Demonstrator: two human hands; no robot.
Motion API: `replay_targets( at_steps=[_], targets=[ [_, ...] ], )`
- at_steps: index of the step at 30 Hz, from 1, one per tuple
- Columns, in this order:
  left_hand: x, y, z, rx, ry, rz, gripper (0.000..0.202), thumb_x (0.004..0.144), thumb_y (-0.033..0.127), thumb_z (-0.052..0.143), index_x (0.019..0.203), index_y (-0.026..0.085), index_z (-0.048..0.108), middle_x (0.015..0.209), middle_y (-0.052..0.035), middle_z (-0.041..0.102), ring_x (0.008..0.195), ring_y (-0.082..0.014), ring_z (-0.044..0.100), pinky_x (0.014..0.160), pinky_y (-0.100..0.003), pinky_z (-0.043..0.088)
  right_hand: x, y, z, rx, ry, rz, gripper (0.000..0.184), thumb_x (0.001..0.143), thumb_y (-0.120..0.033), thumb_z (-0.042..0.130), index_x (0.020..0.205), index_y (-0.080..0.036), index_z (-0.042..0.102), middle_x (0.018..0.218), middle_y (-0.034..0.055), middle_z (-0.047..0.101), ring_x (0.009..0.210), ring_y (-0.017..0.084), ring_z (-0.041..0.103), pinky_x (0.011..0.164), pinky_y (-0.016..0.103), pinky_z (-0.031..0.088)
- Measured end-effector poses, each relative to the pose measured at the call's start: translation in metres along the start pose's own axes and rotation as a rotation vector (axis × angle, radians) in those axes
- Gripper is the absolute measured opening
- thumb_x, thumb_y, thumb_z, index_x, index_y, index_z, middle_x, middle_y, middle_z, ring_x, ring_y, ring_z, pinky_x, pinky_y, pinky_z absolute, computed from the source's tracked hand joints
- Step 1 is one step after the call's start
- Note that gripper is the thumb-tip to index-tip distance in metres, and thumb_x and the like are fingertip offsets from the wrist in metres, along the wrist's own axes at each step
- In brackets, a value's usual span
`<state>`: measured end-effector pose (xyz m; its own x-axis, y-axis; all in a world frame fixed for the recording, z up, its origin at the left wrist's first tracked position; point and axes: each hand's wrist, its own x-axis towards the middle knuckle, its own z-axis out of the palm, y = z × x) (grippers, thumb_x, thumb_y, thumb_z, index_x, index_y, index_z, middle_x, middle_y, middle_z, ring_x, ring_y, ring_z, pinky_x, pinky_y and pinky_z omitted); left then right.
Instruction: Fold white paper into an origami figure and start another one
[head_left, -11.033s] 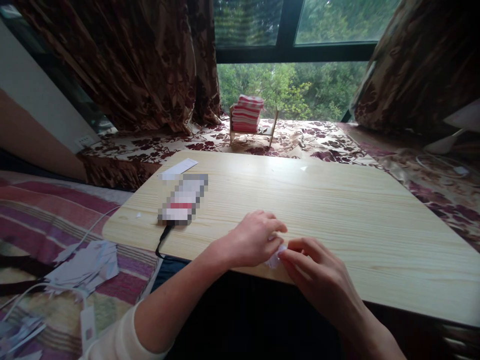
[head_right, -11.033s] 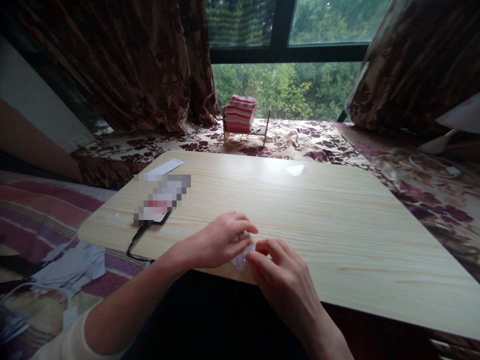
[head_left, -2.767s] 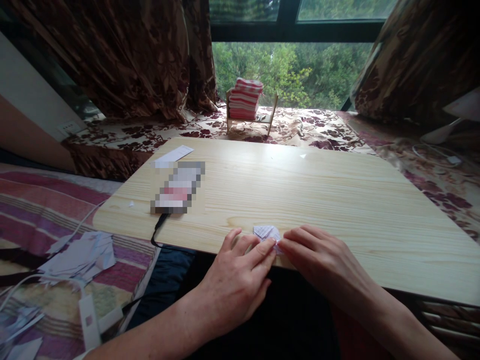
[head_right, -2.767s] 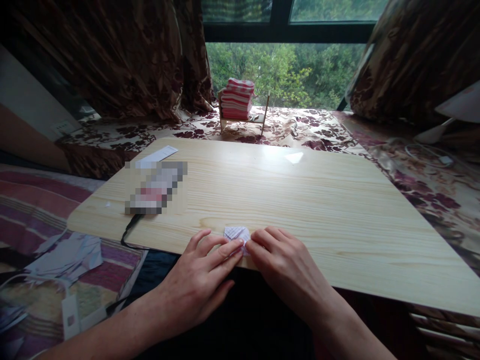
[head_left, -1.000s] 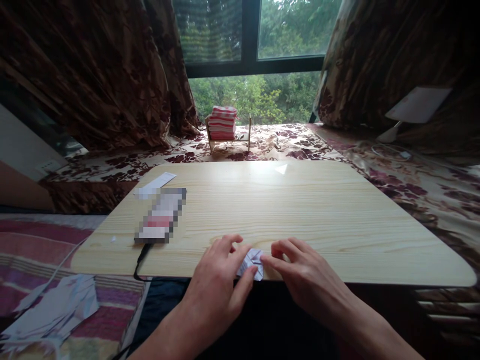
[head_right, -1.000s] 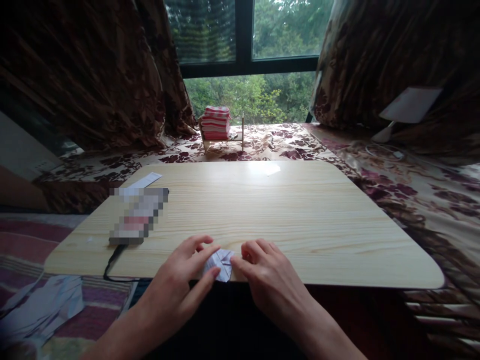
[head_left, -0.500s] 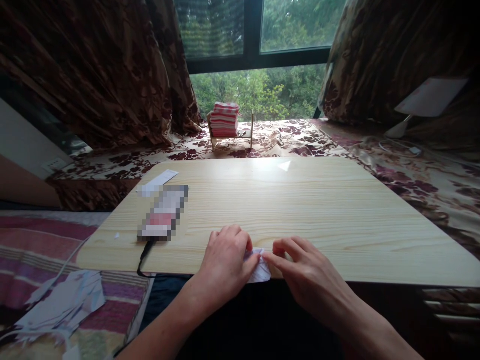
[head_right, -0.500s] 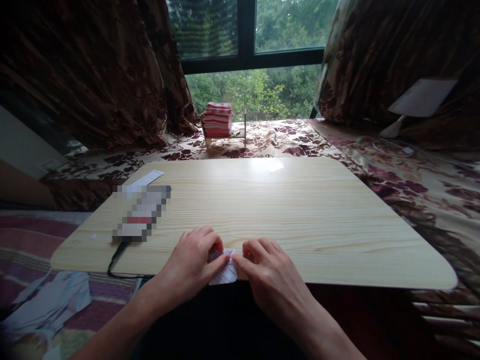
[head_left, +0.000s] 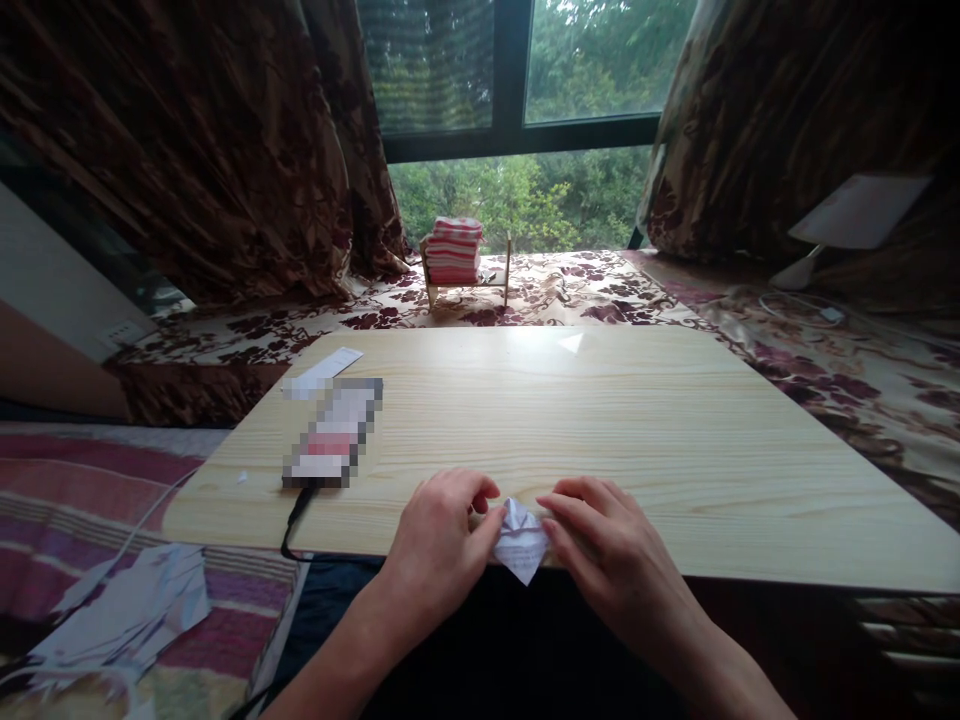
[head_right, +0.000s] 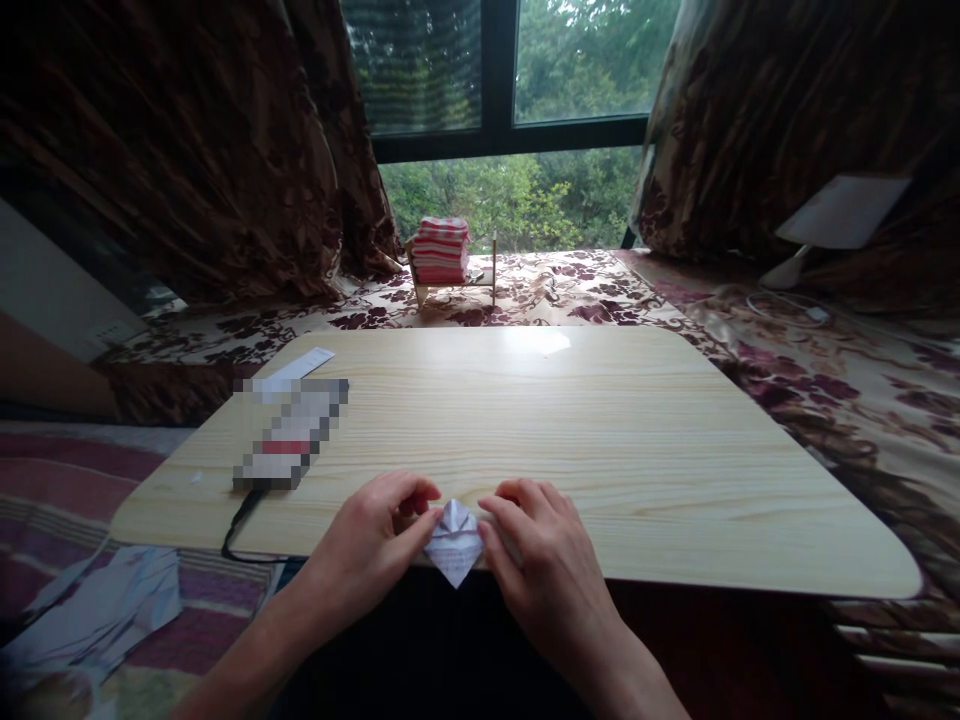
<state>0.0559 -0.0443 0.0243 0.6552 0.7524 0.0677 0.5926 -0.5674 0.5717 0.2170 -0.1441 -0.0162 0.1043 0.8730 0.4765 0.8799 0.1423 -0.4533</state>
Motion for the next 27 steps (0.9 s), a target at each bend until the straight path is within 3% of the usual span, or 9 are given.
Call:
replay_targets(
  at_steps=[5,10,22,27],
  targets=[
    [-0.003,-0.002,0.003,0.133,0.006,0.039,0.01,0.083,0.026,0.057,0.078,0.019,0.062,0.081,-0.0035,0.063,0.083,-0.0217,0.056,0.077,-0.037,0.04,0.004,-0.006,0.001,0.001,-0.05,0.042,0.007,0.085,-0.021,0.058,0.088,-0.021,0.065,0.094,0.0067,0.061,0.088,0.023,0.054,0.079,0.041,0.044],
    [-0.001,0.0,0.008,0.154,-0.014,0.062,0.009,0.084,0.022,0.054,0.08,0.019,0.061,0.086,-0.0037,0.064,0.087,-0.0222,0.056,0.077,-0.038,0.039,0.014,-0.012,0.004,-0.029,-0.094,0.095,0.006,0.082,-0.018,0.06,0.086,-0.02,0.065,0.093,0.0067,0.061,0.087,0.023,0.054,0.078,0.041,0.044],
    [-0.002,-0.004,0.012,0.067,-0.001,0.094,0.009,0.082,0.017,0.053,0.074,0.019,0.055,0.081,-0.0027,0.062,0.084,-0.0206,0.054,0.078,-0.036,0.037,0.041,-0.01,0.0,0.081,-0.373,0.193,0.013,0.081,-0.019,0.06,0.091,-0.022,0.066,0.092,0.0052,0.061,0.09,0.021,0.054,0.079,0.034,0.044],
    [-0.005,-0.006,0.01,-0.042,0.032,0.143,0.01,0.082,0.015,0.053,0.073,0.019,0.055,0.079,-0.0028,0.062,0.081,-0.0197,0.054,0.076,-0.034,0.038,0.044,-0.008,-0.002,0.118,-0.415,0.207,0.016,0.08,-0.022,0.061,0.095,-0.021,0.066,0.093,0.0047,0.061,0.091,0.021,0.054,0.079,0.034,0.043]
  ],
)
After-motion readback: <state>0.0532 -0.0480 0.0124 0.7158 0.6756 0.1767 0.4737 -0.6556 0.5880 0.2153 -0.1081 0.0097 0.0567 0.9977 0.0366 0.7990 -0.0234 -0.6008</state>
